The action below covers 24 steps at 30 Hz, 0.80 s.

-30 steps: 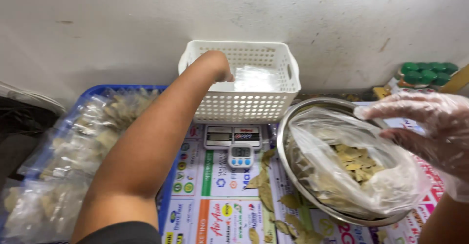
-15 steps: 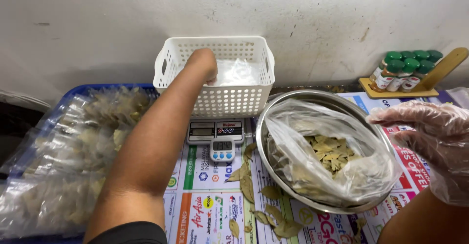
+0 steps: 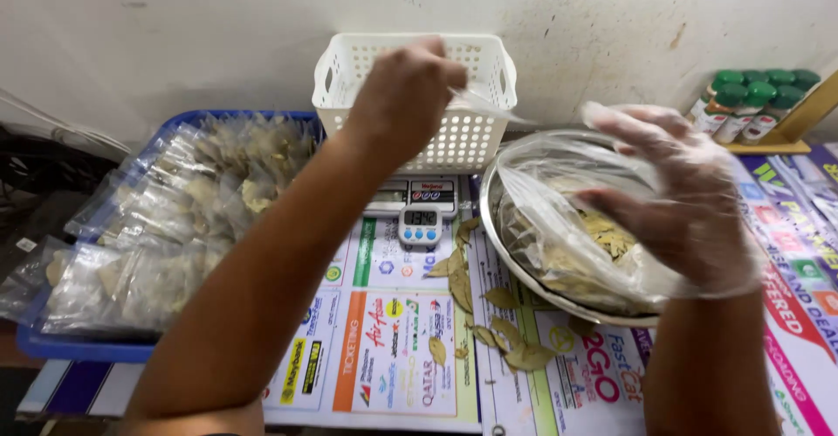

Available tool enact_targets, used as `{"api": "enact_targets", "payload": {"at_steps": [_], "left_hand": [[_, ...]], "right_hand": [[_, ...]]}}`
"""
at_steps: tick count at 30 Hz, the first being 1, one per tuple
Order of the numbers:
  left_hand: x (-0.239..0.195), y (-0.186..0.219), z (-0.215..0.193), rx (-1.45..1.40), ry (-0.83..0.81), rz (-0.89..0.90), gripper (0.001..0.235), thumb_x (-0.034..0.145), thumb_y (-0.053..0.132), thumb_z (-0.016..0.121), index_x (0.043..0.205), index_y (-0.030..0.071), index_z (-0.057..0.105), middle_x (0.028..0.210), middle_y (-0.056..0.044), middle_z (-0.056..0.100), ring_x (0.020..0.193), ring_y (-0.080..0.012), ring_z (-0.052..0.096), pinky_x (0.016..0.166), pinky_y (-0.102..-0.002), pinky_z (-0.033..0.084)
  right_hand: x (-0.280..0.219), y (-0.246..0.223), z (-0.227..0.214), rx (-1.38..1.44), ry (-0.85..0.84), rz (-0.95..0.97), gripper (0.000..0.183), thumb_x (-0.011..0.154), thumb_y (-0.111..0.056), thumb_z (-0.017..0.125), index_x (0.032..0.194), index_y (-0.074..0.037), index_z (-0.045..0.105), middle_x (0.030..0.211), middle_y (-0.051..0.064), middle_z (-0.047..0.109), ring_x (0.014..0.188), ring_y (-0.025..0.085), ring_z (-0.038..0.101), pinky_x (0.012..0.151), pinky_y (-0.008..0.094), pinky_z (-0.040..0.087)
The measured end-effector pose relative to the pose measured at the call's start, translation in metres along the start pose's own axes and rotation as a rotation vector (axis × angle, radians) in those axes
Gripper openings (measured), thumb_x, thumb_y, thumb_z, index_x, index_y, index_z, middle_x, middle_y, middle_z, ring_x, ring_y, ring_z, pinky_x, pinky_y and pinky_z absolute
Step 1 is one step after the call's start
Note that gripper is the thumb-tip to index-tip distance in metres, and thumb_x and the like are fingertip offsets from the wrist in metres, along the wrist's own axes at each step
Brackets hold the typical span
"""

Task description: Packaging dried bay leaves into plastic bags at a workstation

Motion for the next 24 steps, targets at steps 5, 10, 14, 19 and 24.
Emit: {"api": "enact_targets", "payload": {"at_steps": [5, 10, 14, 19, 24], "left_hand": [[-0.052, 0.085, -0.01, -0.03, -0.06, 0.133, 0.03, 0.083, -0.011, 0.066, 0.107, 0.004, 0.071, 0.084, -0.009, 0.076, 0.062, -0.0158, 0.069, 0.062, -0.031, 0.057], [-0.109, 0.071, -0.014, -0.385, 0.275, -0.107, 0.064, 0.087, 0.035, 0.079, 0.138, 0.016, 0.046, 0.107, -0.004, 0.073, 0.099, -0.0183, 0.074, 0.097, -0.037, 0.064], [-0.143, 0.027, 0.059, -1.343, 0.298, -0.56, 0.028, 0.093, 0.017, 0.073, 0.116, 0.001, 0.071, 0.104, -0.016, 0.076, 0.097, -0.0228, 0.074, 0.089, -0.036, 0.06], [-0.155, 0.008, 0.078, -1.238, 0.287, -0.709, 0.014, 0.089, 0.01, 0.078, 0.099, 0.001, 0.08, 0.085, -0.012, 0.079, 0.084, -0.0115, 0.069, 0.082, -0.031, 0.059], [-0.152, 0.017, 0.047, -0.775, 0.404, -0.467, 0.006, 0.081, 0.012, 0.086, 0.085, 0.01, 0.082, 0.067, -0.006, 0.07, 0.062, -0.0086, 0.059, 0.062, -0.027, 0.053]], "right_hand": [[-0.009, 0.013, 0.063, 0.061, -0.099, 0.059, 0.047, 0.088, -0.034, 0.073, 0.127, -0.009, 0.066, 0.118, 0.014, 0.068, 0.102, 0.027, 0.066, 0.091, 0.041, 0.054], [-0.016, 0.027, 0.092, 0.516, -0.066, 0.474, 0.008, 0.088, -0.007, 0.081, 0.096, -0.007, 0.077, 0.085, 0.001, 0.074, 0.078, 0.008, 0.063, 0.073, 0.024, 0.054], [-0.016, 0.02, 0.115, 0.855, -0.109, 0.462, 0.014, 0.088, -0.01, 0.078, 0.095, 0.001, 0.077, 0.069, 0.015, 0.072, 0.056, 0.017, 0.069, 0.054, 0.029, 0.058], [-0.014, 0.024, 0.108, 0.56, -0.118, 0.616, 0.032, 0.084, -0.011, 0.08, 0.115, -0.007, 0.075, 0.092, 0.014, 0.078, 0.078, 0.019, 0.072, 0.073, 0.034, 0.06], [-0.01, 0.016, 0.08, 0.098, 0.133, 0.089, 0.035, 0.09, -0.026, 0.082, 0.123, -0.018, 0.072, 0.1, 0.005, 0.074, 0.085, 0.022, 0.073, 0.073, 0.032, 0.057]]}}
Point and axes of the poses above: each hand's wrist, its own x-axis towards the middle knuckle, its own z-axis out of the palm, y = z × x, the point moved 5 cm from there along x, towards the middle knuckle
